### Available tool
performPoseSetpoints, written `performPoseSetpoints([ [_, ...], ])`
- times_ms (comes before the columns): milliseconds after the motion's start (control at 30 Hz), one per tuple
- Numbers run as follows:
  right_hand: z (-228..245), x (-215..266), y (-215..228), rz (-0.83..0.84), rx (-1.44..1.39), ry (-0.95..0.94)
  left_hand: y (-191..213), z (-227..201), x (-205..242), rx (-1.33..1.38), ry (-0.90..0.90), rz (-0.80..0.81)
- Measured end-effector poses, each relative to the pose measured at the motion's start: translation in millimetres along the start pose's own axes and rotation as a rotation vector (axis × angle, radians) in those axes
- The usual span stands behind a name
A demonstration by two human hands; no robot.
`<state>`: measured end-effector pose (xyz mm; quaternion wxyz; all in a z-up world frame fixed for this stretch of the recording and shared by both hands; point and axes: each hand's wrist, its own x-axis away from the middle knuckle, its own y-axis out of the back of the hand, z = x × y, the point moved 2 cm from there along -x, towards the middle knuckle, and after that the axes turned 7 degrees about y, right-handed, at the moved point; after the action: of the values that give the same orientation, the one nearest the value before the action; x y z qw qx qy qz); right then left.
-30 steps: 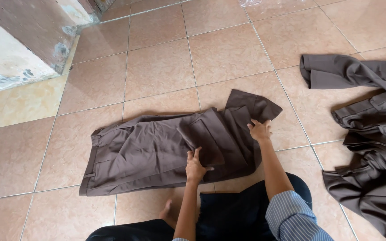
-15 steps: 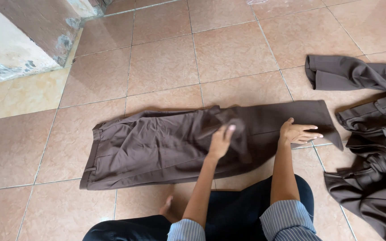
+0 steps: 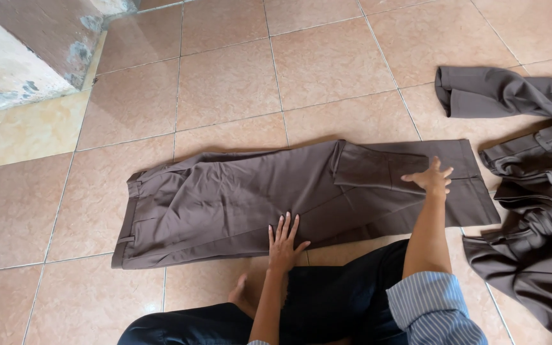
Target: A person is sitting on the floor and folding a pair of brown trousers into a neat rectangle.
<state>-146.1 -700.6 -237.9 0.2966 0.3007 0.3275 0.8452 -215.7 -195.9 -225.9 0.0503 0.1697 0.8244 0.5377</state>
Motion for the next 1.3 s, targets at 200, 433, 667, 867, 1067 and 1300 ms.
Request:
performPoseSetpoints([
  [200, -29, -42, -88, 0.050, 0.346, 0.144, 0, 1, 6, -0.009, -0.048, -0.012],
  [433, 26, 5, -7, -0.674, 0.337, 0.170, -4, 3, 15, 0.003, -0.176, -0.152],
  [667, 39, 53, 42, -0.978, 0.214, -0.029, 14, -12, 25, 0.108, -0.238, -0.284],
  [867, 60, 43, -30, -0.256, 0.323, 0.304, 7, -7, 22, 0.080, -0.168, -0.360],
  [1067, 34, 26, -92, 0.119, 0.448, 0.269, 20, -8, 29, 0.197, -0.200, -0.394],
  [1300, 23, 26, -106, -0.021, 0.373, 0.249, 117, 74, -44, 0.283, 0.251, -1.046],
])
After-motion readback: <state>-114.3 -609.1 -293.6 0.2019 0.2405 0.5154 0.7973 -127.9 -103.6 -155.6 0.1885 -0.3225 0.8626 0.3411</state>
